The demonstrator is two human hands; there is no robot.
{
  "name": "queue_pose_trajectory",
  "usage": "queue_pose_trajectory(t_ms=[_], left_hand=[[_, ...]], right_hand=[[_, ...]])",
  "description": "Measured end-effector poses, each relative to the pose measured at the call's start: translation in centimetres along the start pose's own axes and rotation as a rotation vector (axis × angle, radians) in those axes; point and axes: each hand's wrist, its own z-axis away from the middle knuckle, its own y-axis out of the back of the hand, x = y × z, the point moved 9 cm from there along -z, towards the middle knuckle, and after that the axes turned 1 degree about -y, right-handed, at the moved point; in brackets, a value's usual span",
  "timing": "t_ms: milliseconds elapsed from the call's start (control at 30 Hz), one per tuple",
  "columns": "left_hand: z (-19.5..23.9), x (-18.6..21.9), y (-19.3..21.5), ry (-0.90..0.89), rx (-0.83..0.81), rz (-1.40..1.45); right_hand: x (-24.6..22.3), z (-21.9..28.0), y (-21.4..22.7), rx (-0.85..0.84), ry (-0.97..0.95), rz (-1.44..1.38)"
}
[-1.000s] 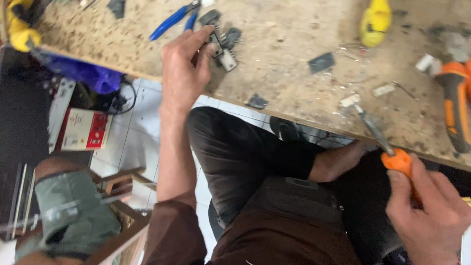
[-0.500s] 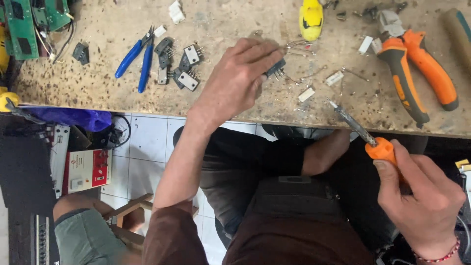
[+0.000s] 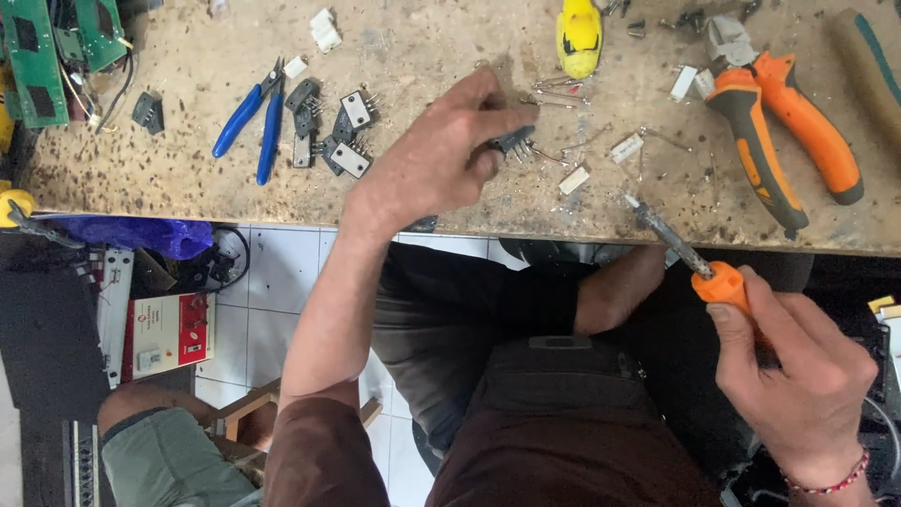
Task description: The person uses a soldering iron to apply solder to the pins of small electronic components. They handle several components one by one, applying heat and solder to each pin before setting the component down on the table.
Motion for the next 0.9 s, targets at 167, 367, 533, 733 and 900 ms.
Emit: queue_pose_trajectory(t_ms=[167,367,533,733,900], left_hand=[[1.3,-0.6,0.6,-0.067,0.147,0.008],[4.9,2.5,0.5,-0.151,0.393,-0.262],[6.8,7.9,-3.0,-0.122,0.478,-0.577],[7.0,8.2,-5.3,0.042,0.630,-0.482],[9.1,6.1,-7.2,0.168,0.881,-0.246]], right_hand=[[-0.2,0.1,0.1,0.004,-0.016,-0.033],[-0.4,0.0,-0.3,-0.035,-0.013,-0.070],[-1.9,-1.0,-0.2,-0.074,0.031,-0.054],[-3.3,-1.7,-0.6,-0.063,0.053,-0.088],[-3.4,-1.9,-0.8,-0.088,0.043,-0.057]])
